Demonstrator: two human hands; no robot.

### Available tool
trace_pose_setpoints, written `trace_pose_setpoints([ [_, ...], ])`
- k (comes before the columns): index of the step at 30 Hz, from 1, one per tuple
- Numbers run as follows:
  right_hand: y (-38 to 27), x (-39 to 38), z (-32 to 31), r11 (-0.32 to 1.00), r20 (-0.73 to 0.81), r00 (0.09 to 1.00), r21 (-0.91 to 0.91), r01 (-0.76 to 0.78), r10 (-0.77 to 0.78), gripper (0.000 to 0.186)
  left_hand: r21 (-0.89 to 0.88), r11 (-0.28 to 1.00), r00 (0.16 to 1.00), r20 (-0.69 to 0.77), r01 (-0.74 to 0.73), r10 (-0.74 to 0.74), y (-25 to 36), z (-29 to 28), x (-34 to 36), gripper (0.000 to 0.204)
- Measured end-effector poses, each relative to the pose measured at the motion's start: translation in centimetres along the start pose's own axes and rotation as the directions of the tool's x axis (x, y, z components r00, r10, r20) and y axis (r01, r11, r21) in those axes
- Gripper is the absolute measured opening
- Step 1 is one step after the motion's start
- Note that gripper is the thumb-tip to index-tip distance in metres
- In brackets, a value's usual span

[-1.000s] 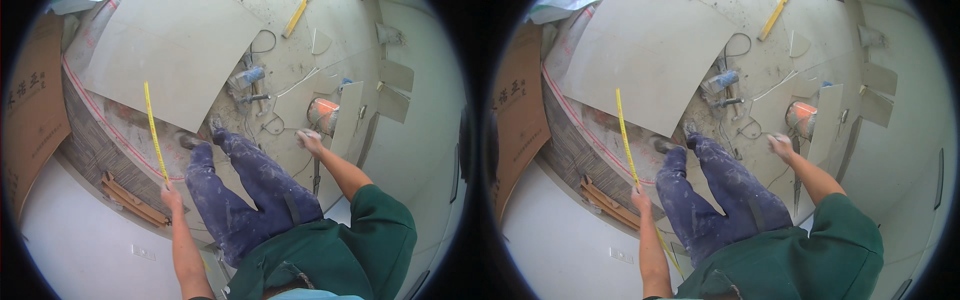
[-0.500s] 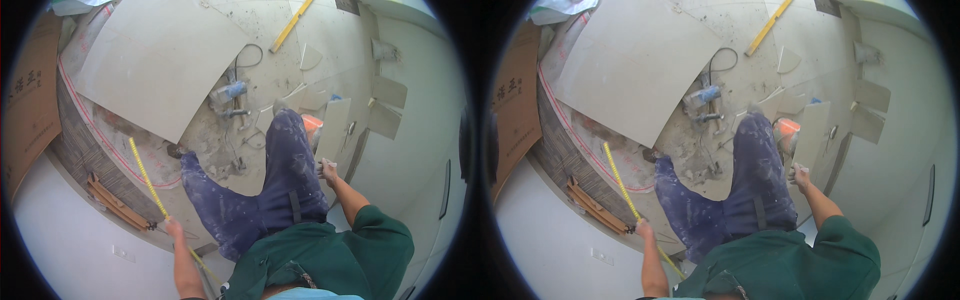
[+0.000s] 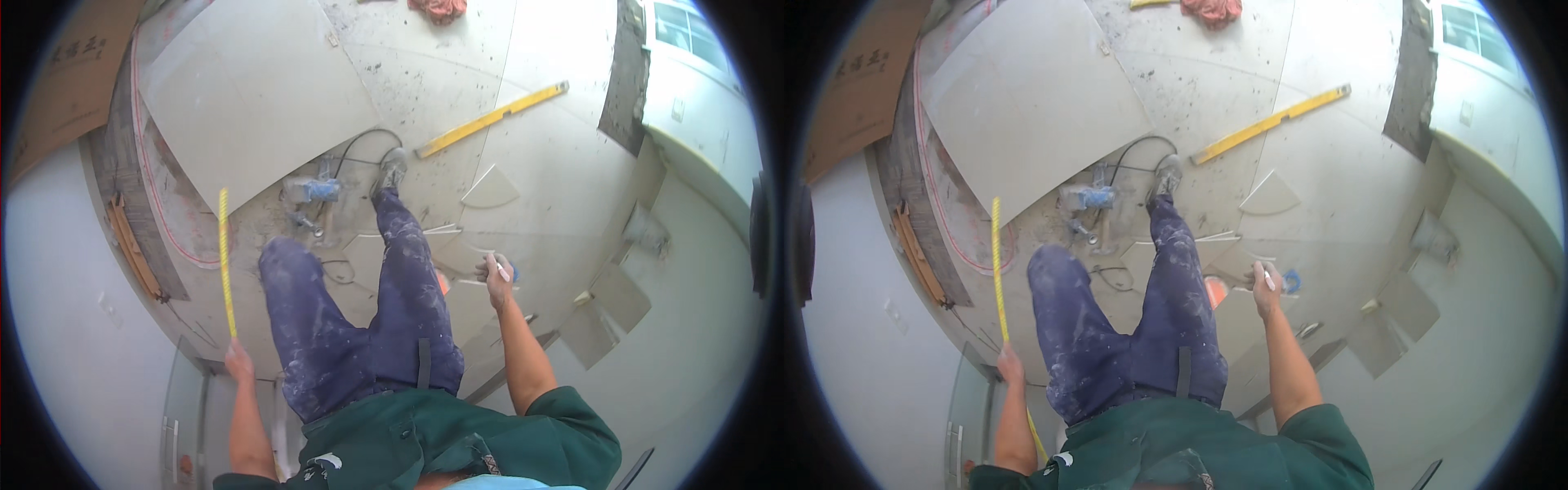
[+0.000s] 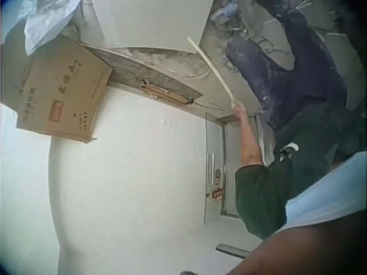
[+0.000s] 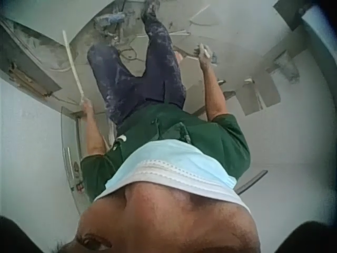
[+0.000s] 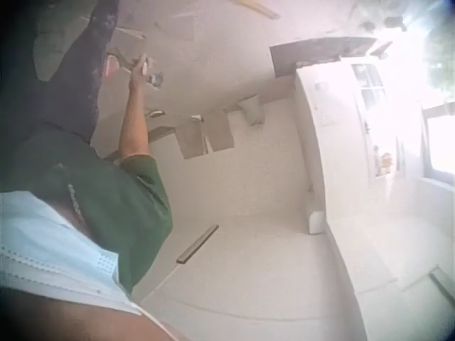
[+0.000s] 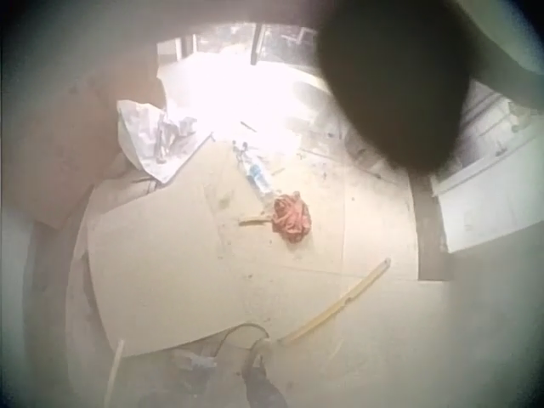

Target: Measuring a ceramic tile with a tape measure, marking the cutting line with a pen, and then cutting the tile using a circular saw.

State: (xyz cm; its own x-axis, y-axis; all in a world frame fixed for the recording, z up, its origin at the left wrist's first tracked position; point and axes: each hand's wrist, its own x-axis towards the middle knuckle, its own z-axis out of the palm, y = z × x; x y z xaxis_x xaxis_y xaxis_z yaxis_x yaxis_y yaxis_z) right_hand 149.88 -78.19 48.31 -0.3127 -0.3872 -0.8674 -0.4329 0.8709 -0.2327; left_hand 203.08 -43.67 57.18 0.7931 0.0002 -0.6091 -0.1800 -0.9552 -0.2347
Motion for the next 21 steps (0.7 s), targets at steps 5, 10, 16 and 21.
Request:
trace_pose_setpoints([
  [5,-5.4,5.1,-5.7,0.998,0.001,0.999,0.033,0.047,-0.047,0.033,-0.124,0.99,0.968,0.248,0.066,-0.034,8.3,9.4,-5.5,0.056],
  [10,-16.8,11.0,-6.2,0.972,0.063,0.97,-0.005,0.235,-0.234,0.039,-0.316,0.945,0.958,0.286,0.086,0.009,12.5,16.5,-9.2,0.045],
  [16,-28.0,15.3,1.7,0.907,0.235,0.905,-0.147,0.394,-0.355,0.037,-0.426,0.852,0.905,0.408,0.305,-0.12,19.9,19.9,-10.4,0.037],
  [21,-28.9,15.5,11.3,0.724,0.469,0.793,-0.377,0.578,-0.388,0.033,-0.582,0.737,0.895,0.44,0.344,-0.07,25.4,21.3,-10.5,0.038],
])
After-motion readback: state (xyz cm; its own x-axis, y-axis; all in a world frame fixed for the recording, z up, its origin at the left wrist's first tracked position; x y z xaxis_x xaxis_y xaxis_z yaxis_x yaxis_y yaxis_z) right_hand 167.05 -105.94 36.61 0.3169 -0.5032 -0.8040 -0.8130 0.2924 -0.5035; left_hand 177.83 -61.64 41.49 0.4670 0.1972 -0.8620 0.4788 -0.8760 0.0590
